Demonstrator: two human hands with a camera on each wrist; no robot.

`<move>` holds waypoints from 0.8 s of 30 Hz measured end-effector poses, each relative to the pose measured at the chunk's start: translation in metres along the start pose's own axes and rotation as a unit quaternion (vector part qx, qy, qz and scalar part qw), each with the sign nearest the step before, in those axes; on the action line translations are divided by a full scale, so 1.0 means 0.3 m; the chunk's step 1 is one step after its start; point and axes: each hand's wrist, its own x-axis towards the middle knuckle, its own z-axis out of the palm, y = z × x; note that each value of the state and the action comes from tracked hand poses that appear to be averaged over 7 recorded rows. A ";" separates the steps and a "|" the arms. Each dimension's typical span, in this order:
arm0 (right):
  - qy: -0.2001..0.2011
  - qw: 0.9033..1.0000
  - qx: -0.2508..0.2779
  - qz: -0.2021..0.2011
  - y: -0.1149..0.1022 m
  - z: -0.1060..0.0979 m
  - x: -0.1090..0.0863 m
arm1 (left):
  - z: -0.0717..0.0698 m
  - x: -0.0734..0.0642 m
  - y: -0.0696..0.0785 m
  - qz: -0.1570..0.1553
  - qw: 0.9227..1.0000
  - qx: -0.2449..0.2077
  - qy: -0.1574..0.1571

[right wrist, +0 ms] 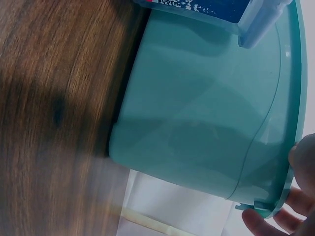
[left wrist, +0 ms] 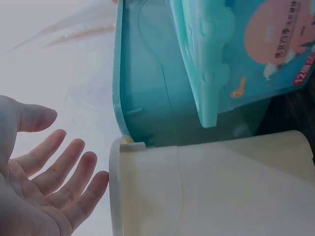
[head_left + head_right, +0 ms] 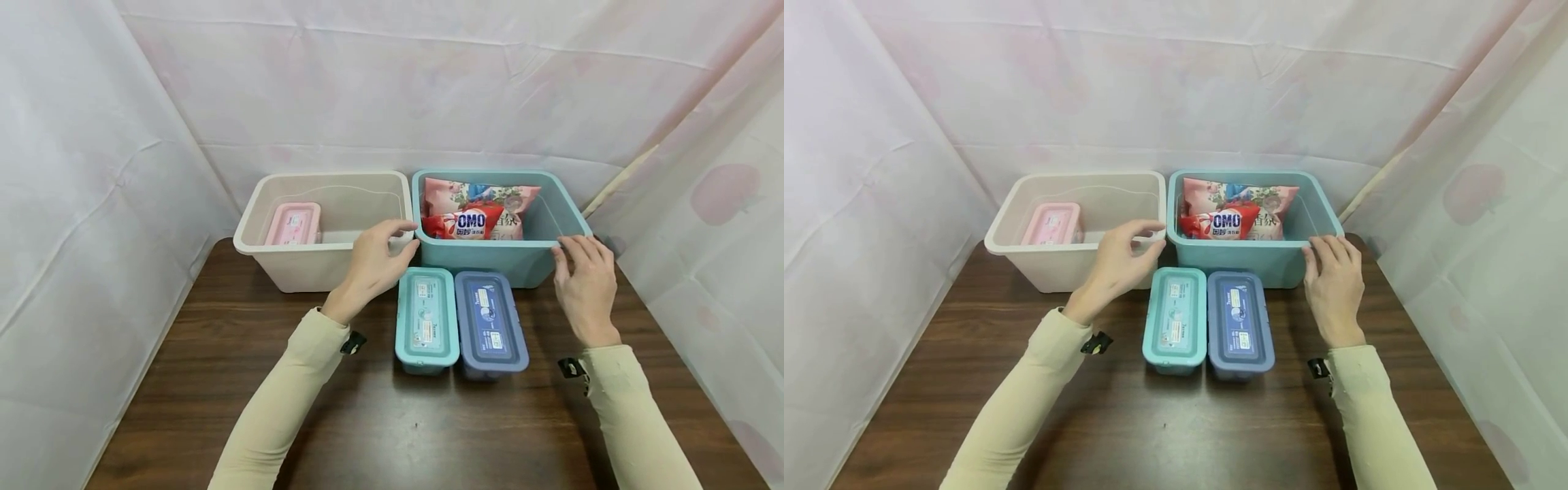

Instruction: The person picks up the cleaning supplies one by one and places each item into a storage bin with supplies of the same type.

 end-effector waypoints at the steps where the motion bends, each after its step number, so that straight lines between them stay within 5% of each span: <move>1: 0.001 1.000 0.000 0.000 0.001 -0.001 0.000 | -0.003 -0.004 -0.004 0.002 1.000 0.000 0.004; 24: -0.004 1.000 -0.002 -0.003 0.007 -0.004 -0.003 | -0.128 -0.125 -0.156 -0.008 0.990 0.031 0.136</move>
